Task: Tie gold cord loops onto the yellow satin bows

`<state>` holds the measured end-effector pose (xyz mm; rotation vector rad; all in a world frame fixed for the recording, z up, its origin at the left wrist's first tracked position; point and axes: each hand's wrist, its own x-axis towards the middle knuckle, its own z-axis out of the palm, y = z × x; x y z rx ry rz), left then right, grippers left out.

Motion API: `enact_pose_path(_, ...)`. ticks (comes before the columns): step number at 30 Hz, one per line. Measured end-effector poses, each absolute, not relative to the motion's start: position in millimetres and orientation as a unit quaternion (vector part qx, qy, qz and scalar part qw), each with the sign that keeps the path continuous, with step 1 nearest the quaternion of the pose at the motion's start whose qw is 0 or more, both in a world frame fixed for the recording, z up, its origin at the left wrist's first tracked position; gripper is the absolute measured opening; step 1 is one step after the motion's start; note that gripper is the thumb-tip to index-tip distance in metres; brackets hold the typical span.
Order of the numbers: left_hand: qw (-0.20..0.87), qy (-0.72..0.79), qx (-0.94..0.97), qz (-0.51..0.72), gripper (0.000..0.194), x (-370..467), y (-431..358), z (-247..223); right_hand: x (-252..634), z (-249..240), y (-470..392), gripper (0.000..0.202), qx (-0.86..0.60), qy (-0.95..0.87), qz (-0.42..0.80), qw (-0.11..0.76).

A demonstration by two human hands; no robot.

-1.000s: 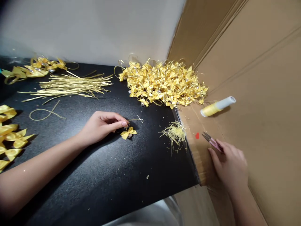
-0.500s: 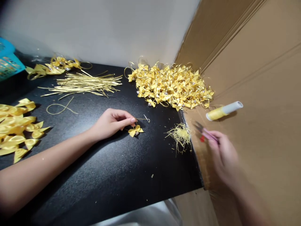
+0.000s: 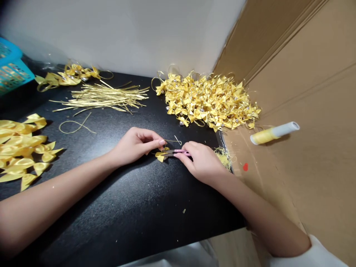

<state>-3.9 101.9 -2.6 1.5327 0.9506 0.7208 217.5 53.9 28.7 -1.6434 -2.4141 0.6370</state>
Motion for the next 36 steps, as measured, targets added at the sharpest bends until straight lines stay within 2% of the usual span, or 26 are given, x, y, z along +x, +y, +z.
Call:
enact_pose_path(21, 0.571, 0.401, 0.653, 0.295, 0.031, -3.9, 101.2, -1.6, 205.9, 23.7, 60.6, 0.035, -0.532, -0.812, 0.222, 0.094)
enact_pose_path(26, 0.554, 0.419, 0.653, 0.303, 0.032, -4.0, 102.3, -1.4, 210.5, 28.6, 55.9, 0.031, -0.547, -0.796, 0.234, 0.107)
enact_pose_path(29, 0.501, 0.471, 0.641, 0.34, 0.034, -9.4, 110.0, -1.3, 232.8, 31.2, 46.1, 0.029, -0.588, -0.767, 0.218, 0.132)
enact_pose_path(32, 0.378, 0.546, 0.645, 0.378, 0.029, -17.4, 118.8, 5.4, 277.3, 27.3, 27.7, 0.031, -0.679, -0.702, 0.136, 0.168)
enact_pose_path(34, 0.298, 0.57, 0.671, 0.368, 0.028, -22.0, 120.6, 14.1, 313.3, 21.7, 10.8, 0.034, -0.733, -0.655, 0.06, 0.174)
enact_pose_path(36, 0.278, 0.573, 0.704, 0.313, 0.027, -25.1, 118.3, 23.4, 345.9, 16.6, -7.4, 0.037, -0.78, -0.608, -0.001, 0.145)
